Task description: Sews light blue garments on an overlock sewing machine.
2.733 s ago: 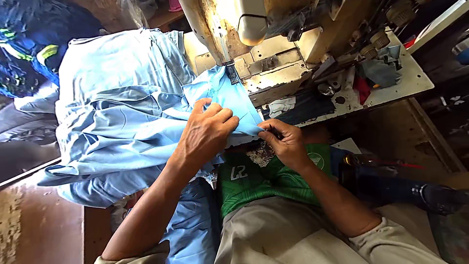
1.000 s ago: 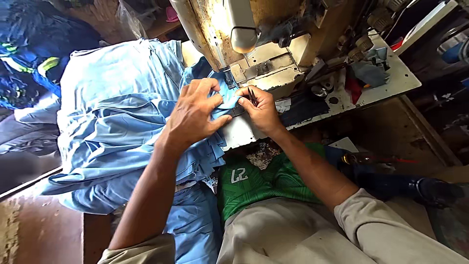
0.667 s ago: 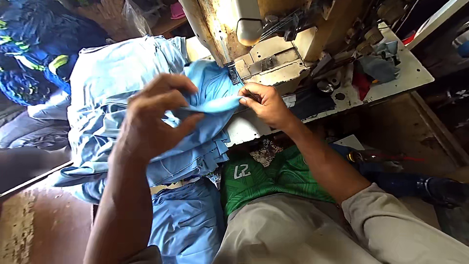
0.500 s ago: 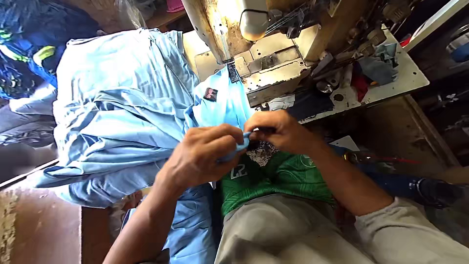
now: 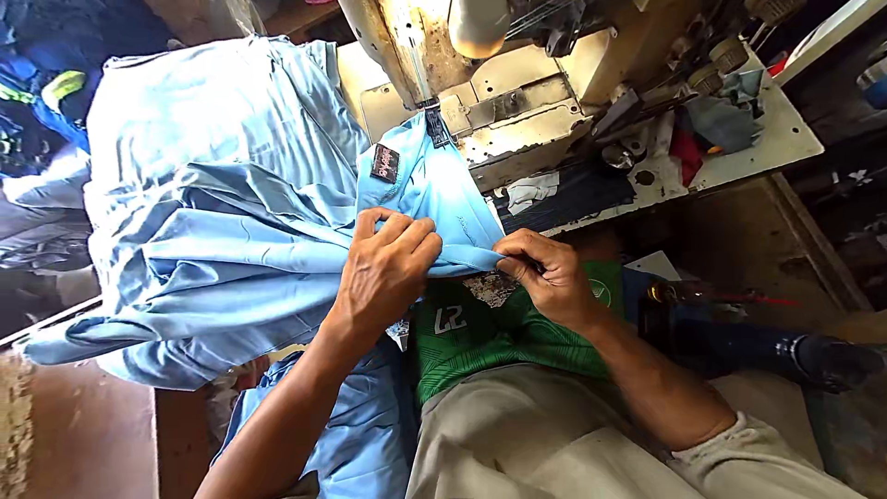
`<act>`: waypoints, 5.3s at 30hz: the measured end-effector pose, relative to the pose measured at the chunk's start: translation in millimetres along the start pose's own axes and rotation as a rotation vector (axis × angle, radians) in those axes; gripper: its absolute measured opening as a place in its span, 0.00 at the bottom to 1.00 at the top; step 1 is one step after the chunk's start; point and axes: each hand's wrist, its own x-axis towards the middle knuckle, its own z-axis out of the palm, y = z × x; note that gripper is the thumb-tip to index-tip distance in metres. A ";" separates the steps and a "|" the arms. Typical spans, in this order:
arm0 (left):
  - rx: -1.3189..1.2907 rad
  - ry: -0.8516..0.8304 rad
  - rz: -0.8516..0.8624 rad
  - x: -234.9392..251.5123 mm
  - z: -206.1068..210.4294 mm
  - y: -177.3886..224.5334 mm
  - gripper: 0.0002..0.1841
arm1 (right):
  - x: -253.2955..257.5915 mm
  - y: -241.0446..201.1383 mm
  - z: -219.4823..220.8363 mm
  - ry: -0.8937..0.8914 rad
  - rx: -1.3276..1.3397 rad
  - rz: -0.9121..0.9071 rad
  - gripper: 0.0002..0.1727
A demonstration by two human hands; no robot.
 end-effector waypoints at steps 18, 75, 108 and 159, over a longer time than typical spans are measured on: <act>0.105 -0.006 0.108 43.5 -17.2 -81.0 0.11 | 79.0 32.2 22.1 0.119 0.071 0.026 0.06; 0.066 -0.085 0.039 55.6 -18.3 -100.5 0.15 | 86.0 23.0 21.8 0.064 0.073 0.021 0.05; 0.103 0.119 -0.084 7.6 13.6 -8.0 0.05 | 9.7 -8.7 -2.2 -0.095 -0.024 -0.117 0.05; 0.067 0.275 -0.097 47.5 16.8 -86.0 0.14 | 80.6 25.9 20.6 0.081 0.085 -0.002 0.06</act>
